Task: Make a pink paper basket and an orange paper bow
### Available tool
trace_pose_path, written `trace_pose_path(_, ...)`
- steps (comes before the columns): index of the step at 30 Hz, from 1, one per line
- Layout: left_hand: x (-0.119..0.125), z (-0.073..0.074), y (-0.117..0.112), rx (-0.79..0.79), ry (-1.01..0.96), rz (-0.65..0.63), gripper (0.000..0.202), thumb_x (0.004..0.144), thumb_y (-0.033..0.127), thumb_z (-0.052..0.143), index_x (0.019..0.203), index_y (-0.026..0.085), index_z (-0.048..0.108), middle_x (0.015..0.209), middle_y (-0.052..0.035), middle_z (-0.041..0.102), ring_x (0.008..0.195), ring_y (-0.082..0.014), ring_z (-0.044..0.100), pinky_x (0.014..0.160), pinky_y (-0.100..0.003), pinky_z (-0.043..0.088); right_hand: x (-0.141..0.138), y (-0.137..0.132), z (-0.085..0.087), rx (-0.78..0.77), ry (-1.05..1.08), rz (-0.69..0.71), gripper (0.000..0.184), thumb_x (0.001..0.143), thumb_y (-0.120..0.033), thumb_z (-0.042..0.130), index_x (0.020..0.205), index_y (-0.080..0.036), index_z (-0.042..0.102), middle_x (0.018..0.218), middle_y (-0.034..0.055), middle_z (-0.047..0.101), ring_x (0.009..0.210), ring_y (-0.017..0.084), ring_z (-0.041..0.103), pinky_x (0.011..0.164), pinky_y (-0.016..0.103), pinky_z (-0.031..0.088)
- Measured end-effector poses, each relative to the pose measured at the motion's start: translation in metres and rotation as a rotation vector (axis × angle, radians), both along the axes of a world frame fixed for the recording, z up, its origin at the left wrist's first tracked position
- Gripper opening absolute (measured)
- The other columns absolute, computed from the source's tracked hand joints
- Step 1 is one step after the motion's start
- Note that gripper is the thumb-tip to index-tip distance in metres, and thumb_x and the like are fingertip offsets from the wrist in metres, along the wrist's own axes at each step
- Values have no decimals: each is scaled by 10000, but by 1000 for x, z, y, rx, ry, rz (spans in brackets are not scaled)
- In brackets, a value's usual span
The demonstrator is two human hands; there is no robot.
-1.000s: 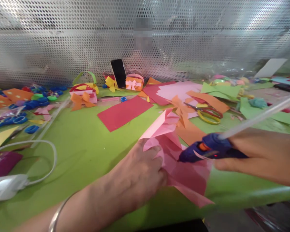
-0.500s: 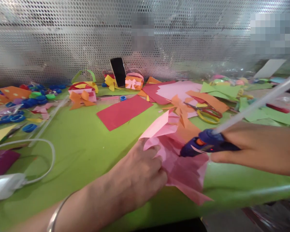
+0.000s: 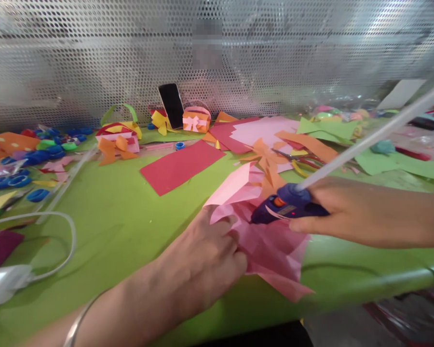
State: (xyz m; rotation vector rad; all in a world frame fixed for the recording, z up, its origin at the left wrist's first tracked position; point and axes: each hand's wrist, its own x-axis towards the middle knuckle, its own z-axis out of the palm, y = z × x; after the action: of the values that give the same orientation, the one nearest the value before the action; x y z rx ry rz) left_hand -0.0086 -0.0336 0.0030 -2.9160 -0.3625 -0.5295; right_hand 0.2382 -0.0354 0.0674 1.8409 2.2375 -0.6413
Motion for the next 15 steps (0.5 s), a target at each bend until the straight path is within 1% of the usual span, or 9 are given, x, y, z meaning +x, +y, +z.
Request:
trace_pose_path(1,0,0,0,2,-3,1,256,917,193,574,662,190,598,788,-41,728,949,-248,641,890,-480,432,-2,0,1,-16,6,4,419,750,-551,392,890,-262,662,1000,50,732,893,279,679,787,398,542)
trace_pose_path(3,0,-1,-1,-3,-8,3,255,921,186,561,669,190,602,817,-42,732,971,-251,637,916,-497,421,3,-4,4,-79,32,0,417,765,-539,404,927,-264,672,1008,53,730,905,290,672,806,416,529)
trace_pose_path(4,0,-2,-1,-10,-5,6,256,924,185,556,673,191,606,827,-40,732,979,-252,634,929,-504,417,8,-7,6,-81,43,-20,407,758,-549,431,933,-283,683,996,44,733,899,292,669,821,421,522)
trace_pose_path(6,0,-2,-1,-28,23,20,251,931,195,548,690,193,619,848,-33,731,981,-248,632,931,-503,420,18,-14,10,-61,46,-78,354,724,-568,491,886,-330,696,902,32,738,833,293,664,835,427,510)
trace_pose_path(8,0,-2,0,-32,51,25,250,936,210,551,696,195,621,859,-26,730,976,-247,632,917,-498,428,22,-18,12,-36,19,-116,337,703,-593,507,844,-350,693,836,37,731,786,298,654,845,439,501)
trace_pose_path(10,0,-1,0,-24,53,18,256,931,210,556,681,194,613,845,-30,727,972,-252,632,916,-505,426,15,-16,13,-55,-13,-92,373,716,-605,470,867,-342,688,901,38,738,844,307,658,861,449,494)
trace_pose_path(12,0,1,1,-11,35,1,264,922,195,559,662,193,605,816,-39,723,964,-252,631,931,-517,416,3,-10,13,-71,-21,-25,428,741,-580,417,932,-301,680,1035,48,732,939,310,656,866,446,492)
trace_pose_path(13,0,2,1,-7,33,-1,266,918,188,560,655,193,604,809,-43,722,963,-250,629,944,-522,409,-3,-7,12,-72,-17,7,437,758,-556,396,951,-278,673,1068,55,726,957,305,655,857,436,495)
trace_pose_path(15,0,3,1,-4,44,2,269,912,178,562,646,194,604,815,-45,723,977,-248,626,975,-530,391,-8,-4,11,-21,-5,38,422,767,-529,392,922,-250,669,1009,66,735,896,286,669,805,401,511)
